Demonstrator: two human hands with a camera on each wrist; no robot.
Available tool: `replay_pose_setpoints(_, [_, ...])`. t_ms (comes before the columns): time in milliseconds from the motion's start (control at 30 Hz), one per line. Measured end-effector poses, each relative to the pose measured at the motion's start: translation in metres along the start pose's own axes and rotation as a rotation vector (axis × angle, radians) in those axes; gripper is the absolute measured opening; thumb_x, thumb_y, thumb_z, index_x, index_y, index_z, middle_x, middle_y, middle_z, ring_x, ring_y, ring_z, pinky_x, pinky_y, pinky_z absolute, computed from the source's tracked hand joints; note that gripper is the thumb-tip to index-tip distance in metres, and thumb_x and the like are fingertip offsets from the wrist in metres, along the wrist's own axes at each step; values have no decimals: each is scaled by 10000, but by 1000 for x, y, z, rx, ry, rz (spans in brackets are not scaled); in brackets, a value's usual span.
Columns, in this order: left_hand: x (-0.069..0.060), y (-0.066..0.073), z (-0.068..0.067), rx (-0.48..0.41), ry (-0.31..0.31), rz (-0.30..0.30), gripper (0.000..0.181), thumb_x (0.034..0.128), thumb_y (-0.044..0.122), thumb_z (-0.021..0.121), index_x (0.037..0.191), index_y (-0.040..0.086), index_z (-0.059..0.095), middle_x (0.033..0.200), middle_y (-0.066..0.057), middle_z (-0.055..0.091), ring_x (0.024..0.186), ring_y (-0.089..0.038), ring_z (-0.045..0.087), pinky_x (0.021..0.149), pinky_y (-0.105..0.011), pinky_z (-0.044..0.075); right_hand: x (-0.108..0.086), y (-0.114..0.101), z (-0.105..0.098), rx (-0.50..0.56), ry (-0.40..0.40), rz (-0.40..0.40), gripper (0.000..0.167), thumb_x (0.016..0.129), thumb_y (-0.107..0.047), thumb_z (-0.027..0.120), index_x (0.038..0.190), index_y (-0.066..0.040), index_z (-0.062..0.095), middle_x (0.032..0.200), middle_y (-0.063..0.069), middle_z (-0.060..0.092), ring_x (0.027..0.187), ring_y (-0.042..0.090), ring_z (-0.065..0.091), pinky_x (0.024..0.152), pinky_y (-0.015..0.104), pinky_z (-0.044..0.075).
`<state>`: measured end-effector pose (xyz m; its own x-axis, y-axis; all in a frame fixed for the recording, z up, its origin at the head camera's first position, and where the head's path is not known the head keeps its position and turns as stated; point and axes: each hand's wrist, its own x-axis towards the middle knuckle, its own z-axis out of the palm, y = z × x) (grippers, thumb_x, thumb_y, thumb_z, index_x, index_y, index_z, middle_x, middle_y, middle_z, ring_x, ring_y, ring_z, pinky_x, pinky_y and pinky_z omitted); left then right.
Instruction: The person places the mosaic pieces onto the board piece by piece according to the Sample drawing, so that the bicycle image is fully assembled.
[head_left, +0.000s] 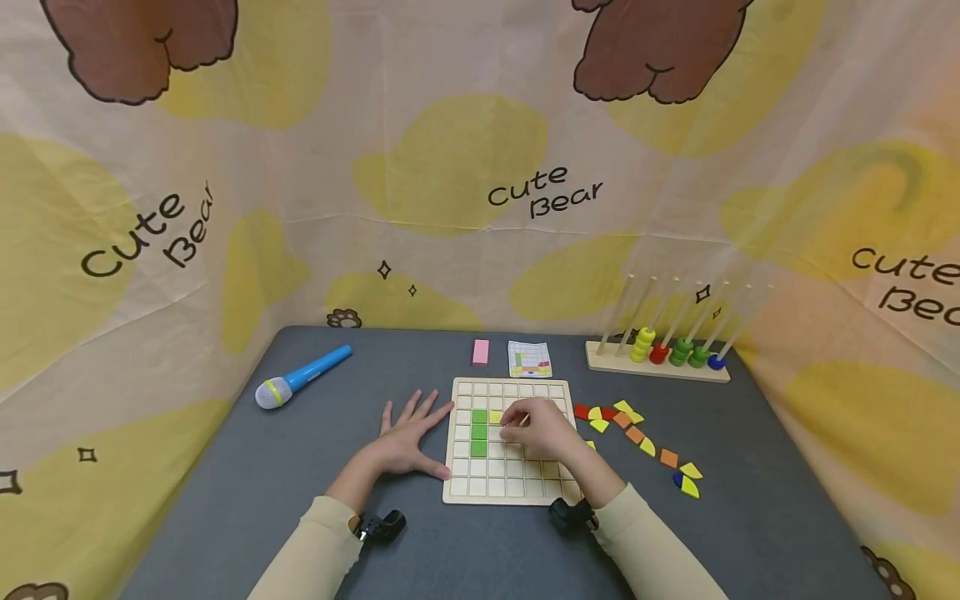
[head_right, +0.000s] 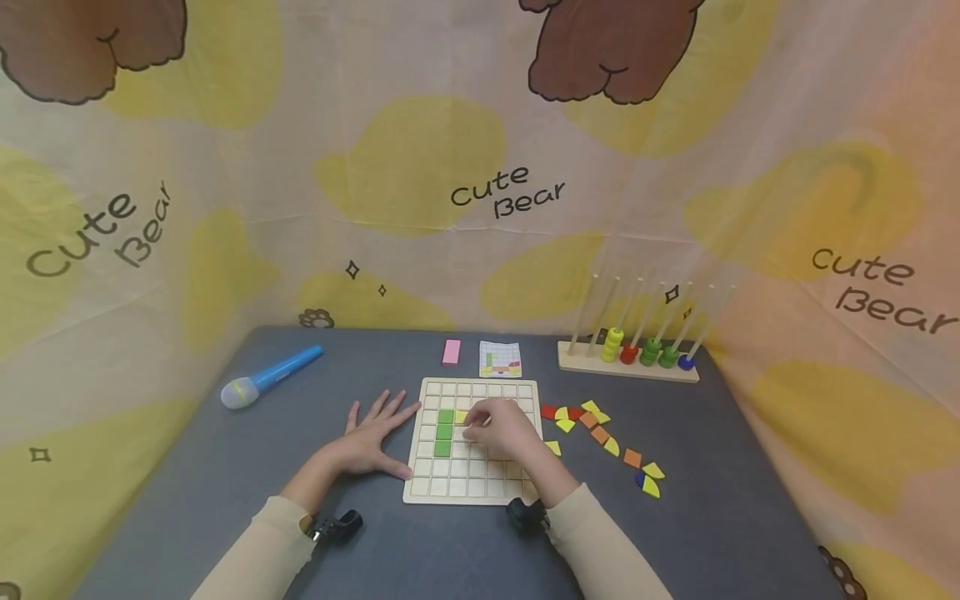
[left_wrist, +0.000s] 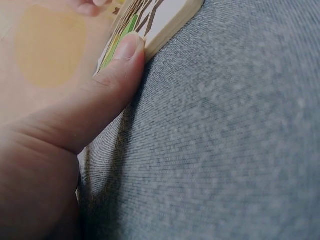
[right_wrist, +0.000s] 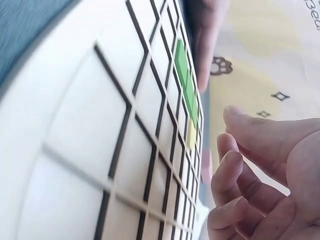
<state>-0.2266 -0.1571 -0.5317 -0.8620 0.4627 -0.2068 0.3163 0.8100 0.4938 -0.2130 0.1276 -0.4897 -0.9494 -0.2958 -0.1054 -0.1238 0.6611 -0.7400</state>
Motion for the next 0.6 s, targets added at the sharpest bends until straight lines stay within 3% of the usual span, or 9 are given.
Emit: replay_pose_setpoints(600, [0,2,0,-2,-3,-23,1213,628,716,829,1614,384,204,1717,-5,42,1574,-321,-92,1141,-692,-170,-14,28,-32,8,99,92,82,865,-121,802,939,-117,769,807,-9,646,748,181,551,631,298,465])
